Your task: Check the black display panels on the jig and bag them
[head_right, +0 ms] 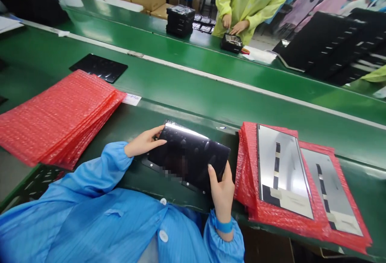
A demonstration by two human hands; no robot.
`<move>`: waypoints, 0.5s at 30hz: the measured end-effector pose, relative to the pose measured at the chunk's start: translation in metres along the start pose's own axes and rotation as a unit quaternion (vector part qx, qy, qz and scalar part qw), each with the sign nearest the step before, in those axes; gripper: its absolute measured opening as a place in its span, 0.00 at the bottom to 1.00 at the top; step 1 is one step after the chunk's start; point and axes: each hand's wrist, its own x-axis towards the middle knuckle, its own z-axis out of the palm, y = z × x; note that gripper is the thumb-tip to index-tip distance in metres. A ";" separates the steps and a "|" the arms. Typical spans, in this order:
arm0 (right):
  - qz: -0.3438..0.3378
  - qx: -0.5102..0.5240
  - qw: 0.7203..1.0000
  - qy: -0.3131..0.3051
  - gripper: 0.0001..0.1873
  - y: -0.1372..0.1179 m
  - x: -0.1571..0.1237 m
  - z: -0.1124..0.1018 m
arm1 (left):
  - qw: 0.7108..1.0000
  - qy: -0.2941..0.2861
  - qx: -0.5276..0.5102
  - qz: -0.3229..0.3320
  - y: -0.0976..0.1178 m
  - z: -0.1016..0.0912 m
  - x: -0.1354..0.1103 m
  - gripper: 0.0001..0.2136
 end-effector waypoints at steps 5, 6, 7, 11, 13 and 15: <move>0.004 -0.063 0.998 -0.012 0.38 0.008 -0.004 0.003 | 0.994 0.030 0.102 0.019 -0.016 0.000 0.002 0.25; 0.003 -0.072 0.997 -0.011 0.38 0.009 -0.004 0.003 | 0.994 0.029 0.108 0.019 -0.017 0.000 0.002 0.25; 0.002 -0.080 0.997 -0.010 0.38 0.010 -0.004 0.004 | 0.993 0.028 0.112 0.019 -0.018 0.000 0.002 0.25; 0.000 -0.107 0.994 -0.002 0.40 0.010 -0.004 0.005 | 0.991 0.019 0.129 0.019 -0.020 -0.001 0.004 0.23; -0.002 -0.110 0.994 -0.003 0.40 0.009 -0.004 0.006 | 0.990 0.015 0.139 0.019 -0.019 -0.001 0.004 0.23; -0.003 -0.109 0.994 -0.004 0.40 0.009 -0.004 0.005 | 0.989 0.013 0.148 0.019 -0.018 -0.001 0.005 0.22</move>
